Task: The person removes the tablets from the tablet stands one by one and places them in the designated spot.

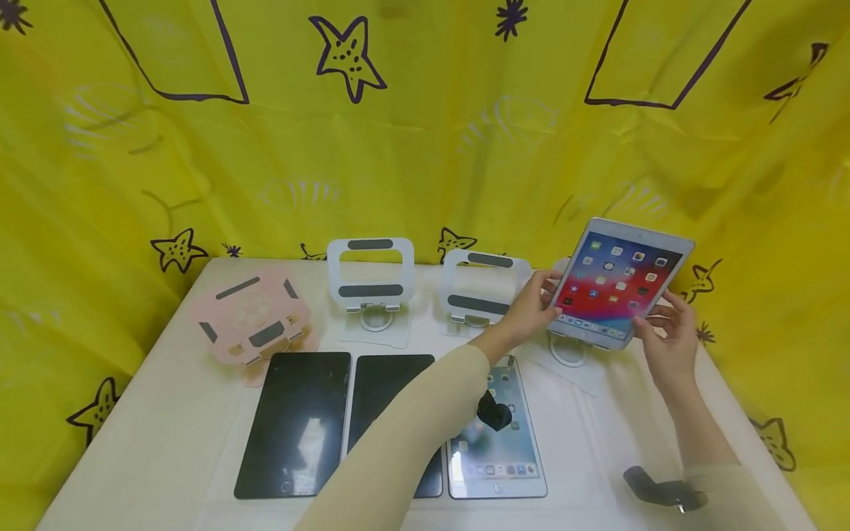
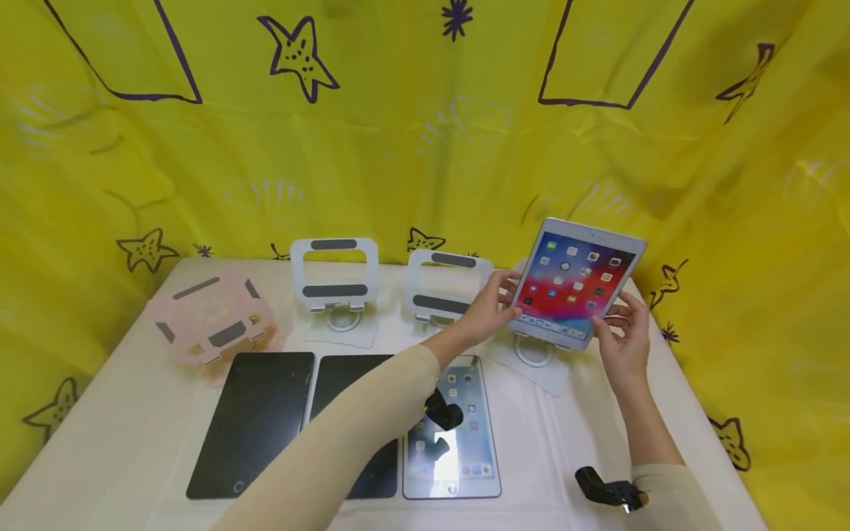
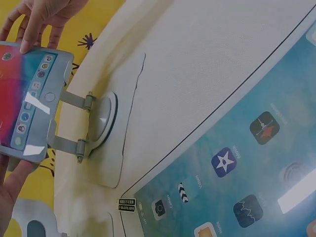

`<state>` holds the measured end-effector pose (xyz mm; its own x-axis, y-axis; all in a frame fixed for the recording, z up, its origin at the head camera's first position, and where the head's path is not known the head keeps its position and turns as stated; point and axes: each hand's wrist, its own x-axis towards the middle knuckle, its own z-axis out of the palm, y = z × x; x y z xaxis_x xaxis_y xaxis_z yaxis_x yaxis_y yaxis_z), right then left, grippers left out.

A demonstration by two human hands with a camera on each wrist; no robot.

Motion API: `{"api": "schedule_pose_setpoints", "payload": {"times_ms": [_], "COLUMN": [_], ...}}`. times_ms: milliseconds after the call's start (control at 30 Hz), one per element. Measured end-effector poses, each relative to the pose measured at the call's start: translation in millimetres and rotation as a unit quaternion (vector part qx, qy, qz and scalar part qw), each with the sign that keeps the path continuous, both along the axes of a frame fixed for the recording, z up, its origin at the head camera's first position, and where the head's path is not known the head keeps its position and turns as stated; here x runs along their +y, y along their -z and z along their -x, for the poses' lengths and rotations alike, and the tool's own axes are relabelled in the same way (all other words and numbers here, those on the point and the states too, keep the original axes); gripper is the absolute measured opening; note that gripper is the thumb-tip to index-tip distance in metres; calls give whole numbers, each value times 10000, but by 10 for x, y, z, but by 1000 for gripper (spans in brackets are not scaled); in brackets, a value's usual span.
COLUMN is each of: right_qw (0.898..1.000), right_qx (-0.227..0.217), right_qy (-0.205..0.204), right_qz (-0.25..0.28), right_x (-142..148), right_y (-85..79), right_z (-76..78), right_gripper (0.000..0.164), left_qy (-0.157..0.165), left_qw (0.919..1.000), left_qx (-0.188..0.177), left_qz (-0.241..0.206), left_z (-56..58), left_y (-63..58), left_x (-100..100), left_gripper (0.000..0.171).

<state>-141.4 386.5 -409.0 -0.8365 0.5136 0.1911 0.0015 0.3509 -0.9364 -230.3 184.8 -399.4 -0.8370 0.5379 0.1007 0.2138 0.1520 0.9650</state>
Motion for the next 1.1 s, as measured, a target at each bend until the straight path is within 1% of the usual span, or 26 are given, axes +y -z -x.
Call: {"api": "schedule_pose_setpoints", "payload": {"times_ms": [33,100,167,267,367,433,500,567,633,667,733,833,900,1000,1033,1100], "right_qw": [9999,9998,9985,9940,9901,9884,9871,9863,9854,9846,9836,9825,9835,9835,9816,9840], "right_qx": [2,105,337,599,828,915,1001,1027,1070,1090,1141,1234,1259,1234,1295,1136], "right_qy": [41,-112,-423,-866,-989,-1009,-1026,-1101,-1167,-1223,-1269,-1249,-1152,-1191,-1252,-1290], "right_qz": [-136,-156,23,279,553,666,716,672,631,616,589,624,598,583,634,466], "right_x": [-1,15,43,76,56,32,15,16,22,26,35,58,70,78,79,79], "right_y": [7,19,31,43,48,51,58,59,42,28,-14,-78,-111,-153,-163,-202], "right_z": [6,6,-3,-33,-59,-78,-102,-127,-151,-161,-175,-201,-220,-271,-287,-330], "right_gripper": [56,56,57,56,56,55,56,57,57,58,58,58,56,55,54,55], "left_qy": [-15,-106,-281,-489,-747,-960,-1212,-1457,-1665,-1733,-1765,-1604,-1484,-1308,-1264,-1152], "left_qw": [9998,9986,9960,9923,9882,9840,9764,9659,9541,9497,9452,9458,9467,9525,9542,9578], "left_qx": [149,394,632,805,946,1087,1372,1710,2065,2208,2407,2605,2681,2599,2554,2476], "left_qz": [93,323,569,798,945,1035,1145,1284,1388,1386,1321,1090,991,902,906,895], "left_z": [-5,-11,-14,-33,-73,-129,-190,-247,-277,-284,-289,-294,-308,-345,-361,-392], "left_y": [-10,-22,-10,17,48,51,64,76,88,91,82,52,22,-31,-52,-100], "left_x": [-2,0,14,36,58,68,87,104,119,124,120,106,92,64,49,13], "left_gripper": [51,48,46,46,46,47,47,47,48,48,49,49,48,48,49,50]}}
